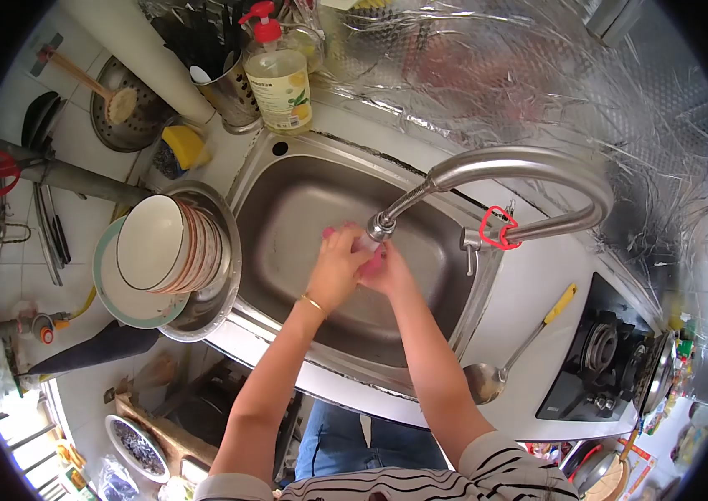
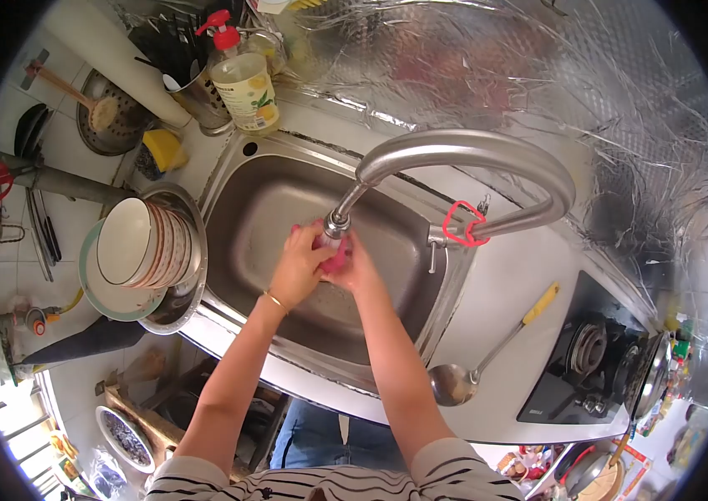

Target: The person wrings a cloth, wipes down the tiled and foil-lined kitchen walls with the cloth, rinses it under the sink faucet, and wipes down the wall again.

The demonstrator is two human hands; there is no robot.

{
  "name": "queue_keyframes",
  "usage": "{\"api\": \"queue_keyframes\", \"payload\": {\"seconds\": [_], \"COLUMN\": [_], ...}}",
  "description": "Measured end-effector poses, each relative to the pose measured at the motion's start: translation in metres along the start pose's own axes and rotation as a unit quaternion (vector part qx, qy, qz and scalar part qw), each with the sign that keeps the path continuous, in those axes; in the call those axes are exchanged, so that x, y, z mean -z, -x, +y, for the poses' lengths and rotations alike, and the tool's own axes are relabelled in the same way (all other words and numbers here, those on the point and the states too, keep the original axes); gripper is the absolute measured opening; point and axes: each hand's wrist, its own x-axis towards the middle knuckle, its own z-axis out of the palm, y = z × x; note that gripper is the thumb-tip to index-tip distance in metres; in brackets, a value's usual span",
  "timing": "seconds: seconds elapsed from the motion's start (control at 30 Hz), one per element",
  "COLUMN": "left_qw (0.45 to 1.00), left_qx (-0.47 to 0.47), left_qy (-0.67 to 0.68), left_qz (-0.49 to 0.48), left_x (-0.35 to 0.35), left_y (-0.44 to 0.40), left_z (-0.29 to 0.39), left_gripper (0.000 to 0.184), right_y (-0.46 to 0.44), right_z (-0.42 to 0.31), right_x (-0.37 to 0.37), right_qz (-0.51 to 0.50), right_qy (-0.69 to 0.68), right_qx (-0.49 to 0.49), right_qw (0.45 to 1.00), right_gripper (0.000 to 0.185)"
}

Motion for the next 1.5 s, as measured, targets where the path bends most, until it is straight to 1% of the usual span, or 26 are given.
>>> {"api": "queue_keyframes", "payload": {"seconds": [0.07,0.13,0.17,0.23,0.27,0.33,0.37,0.43,0.47,0.5,0.57,0.6,0.67,0.73,0.77,0.83,0.9,0.97,1.0,1.03,1.07,1.13,1.17,1.23,1.37,1.5], "left_qw": [0.998,0.989,0.989,0.906,0.906,0.744,0.743,0.699,0.739,0.738,0.623,0.622,0.644,0.658,0.671,0.685,0.699,0.666,0.666,0.639,0.611,0.581,0.549,0.546,0.524,0.505], "left_qx": [-0.011,0.074,0.074,0.183,0.183,0.299,0.3,0.33,0.336,0.335,0.392,0.393,0.317,0.341,0.363,0.374,0.384,0.366,0.366,0.397,0.427,0.429,0.43,0.4,0.335,0.376], "left_qy": [-0.054,0.124,0.125,0.377,0.378,0.585,0.586,0.605,0.557,0.558,0.672,0.673,0.696,0.671,0.645,0.625,0.603,0.65,0.65,0.658,0.664,0.685,0.704,0.725,0.774,0.769], "left_qz": [0.009,0.011,0.011,0.052,0.053,0.119,0.12,0.193,0.177,0.178,0.081,0.079,-0.024,-0.031,-0.037,-0.025,-0.014,-0.012,-0.014,0.022,0.059,0.097,0.135,0.126,0.119,0.108], "left_x": [-0.002,-0.01,-0.01,-0.009,-0.007,-0.002,-0.006,-0.021,-0.025,-0.028,-0.031,-0.033,-0.017,-0.024,-0.027,-0.029,-0.029,-0.032,-0.035,-0.036,-0.036,-0.033,-0.031,-0.044,-0.054,-0.065], "left_y": [0.012,0.026,0.031,0.038,0.038,0.036,0.036,0.03,0.023,0.017,0.004,0.0,-0.015,-0.022,-0.025,-0.028,-0.029,-0.025,-0.025,-0.027,-0.028,-0.029,-0.029,-0.022,-0.009,0.003], "left_z": [0.008,0.011,0.013,0.016,0.016,0.011,-0.001,-0.034,-0.038,-0.042,-0.04,-0.038,-0.019,-0.02,-0.021,-0.022,-0.023,-0.031,-0.033,-0.034,-0.034,-0.017,-0.007,-0.011,-0.012,-0.011], "left_gripper": [0.038,0.039,0.039,0.031,0.031,0.019,0.019,0.019,0.024,0.024,0.028,0.028,0.03,0.03,0.03,0.029,0.029,0.028,0.028,0.025,0.023,0.022,0.022,0.023,0.026,0.03], "right_y": [-0.017,-0.021,-0.023,-0.02,-0.01,0.016,0.023,0.033,0.038,0.045,0.051,0.054,0.053,0.047,0.045,0.046,0.052,0.053,0.05,0.051,0.052,0.056,0.057,0.064,0.089,0.094], "right_z": [-0.006,-0.01,-0.011,-0.01,-0.009,-0.005,-0.004,-0.002,0.001,0.005,0.005,0.004,0.003,0.002,0.003,0.007,0.004,-0.002,-0.008,-0.013,-0.019,-0.031,-0.039,-0.053,-0.081,-0.072], "right_x": [0.008,0.009,0.007,0.001,-0.01,-0.032,-0.04,-0.054,-0.062,-0.068,-0.068,-0.066,-0.06,-0.054,-0.051,-0.051,-0.058,-0.061,-0.057,-0.06,-0.064,-0.077,-0.083,-0.092,-0.09,-0.086], "right_qz": [-0.028,-0.077,-0.077,0.096,0.097,0.039,0.04,0.066,0.065,0.053,0.043,0.032,0.02,0.039,0.039,-0.041,-0.025,-0.01,0.015,0.041,0.041,0.062,0.061,0.098,0.137,0.149], "right_qy": [0.0,0.025,0.025,0.049,0.05,0.188,0.188,0.326,0.328,0.333,0.338,0.391,0.441,0.609,0.609,0.501,0.495,0.49,0.54,0.589,0.588,0.672,0.673,0.682,0.657,0.638], "right_qx": [0.03,0.008,0.009,0.031,0.031,-0.031,-0.032,-0.041,-0.04,-0.022,-0.004,-0.023,-0.042,-0.022,-0.02,0.09,0.069,0.046,0.03,0.015,0.017,-0.012,-0.01,-0.083,-0.088,-0.062], "right_qw": [0.999,0.997,0.997,0.994,0.994,0.981,0.981,0.942,0.941,0.941,0.94,0.92,0.896,0.792,0.792,0.86,0.866,0.871,0.841,0.807,0.807,0.738,0.737,0.72,0.736,0.753], "right_gripper": [0.041,0.032,0.032,0.025,0.025,0.026,0.026,0.048,0.048,0.052,0.056,0.052,0.048,0.051,0.051,0.048,0.043,0.037,0.029,0.022,0.022,0.011,0.011,0.011,0.014,0.018]}}
